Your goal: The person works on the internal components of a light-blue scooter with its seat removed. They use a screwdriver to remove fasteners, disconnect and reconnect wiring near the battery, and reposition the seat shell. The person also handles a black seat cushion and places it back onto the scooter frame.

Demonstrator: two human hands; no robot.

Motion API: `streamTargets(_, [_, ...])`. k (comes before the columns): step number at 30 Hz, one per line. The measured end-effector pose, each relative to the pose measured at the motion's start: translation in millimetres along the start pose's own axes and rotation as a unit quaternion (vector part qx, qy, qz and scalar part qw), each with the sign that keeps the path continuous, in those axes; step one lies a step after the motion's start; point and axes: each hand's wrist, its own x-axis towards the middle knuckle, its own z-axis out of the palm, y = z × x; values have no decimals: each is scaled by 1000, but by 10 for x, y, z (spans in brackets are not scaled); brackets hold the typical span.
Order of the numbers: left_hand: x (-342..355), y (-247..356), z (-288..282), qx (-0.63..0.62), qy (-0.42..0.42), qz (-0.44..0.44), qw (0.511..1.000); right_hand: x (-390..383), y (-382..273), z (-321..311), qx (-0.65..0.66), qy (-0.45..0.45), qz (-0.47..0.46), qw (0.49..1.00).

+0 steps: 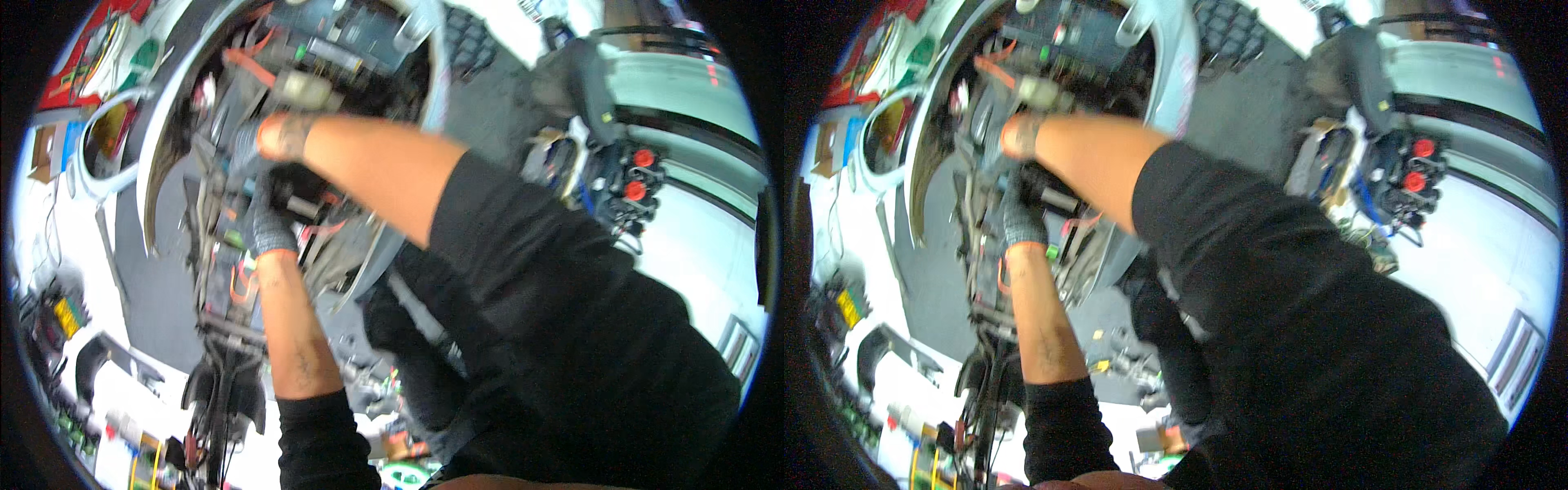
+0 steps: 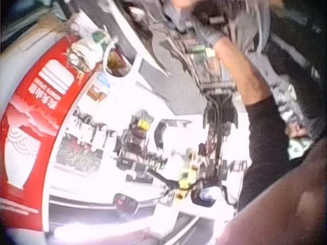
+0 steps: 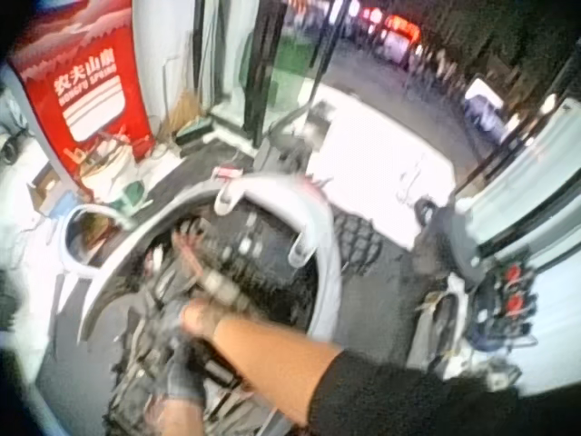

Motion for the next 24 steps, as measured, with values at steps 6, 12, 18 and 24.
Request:
streamTargets(6, [3,24,139,-117,-72,-101,985,-128,23,103,107,102,84,985])
streamTargets(12, [17,-71,184,-206,-77,-113,969,-158,160,51,126,101,131,978])
streamTargets(18, [68,-88,145,-124,53,-46,990,-82,142,284,145,127,136,972])
streamTargets(24, [-143,71,357,226,168,48,958,-19,116,224,143,82,192,967])
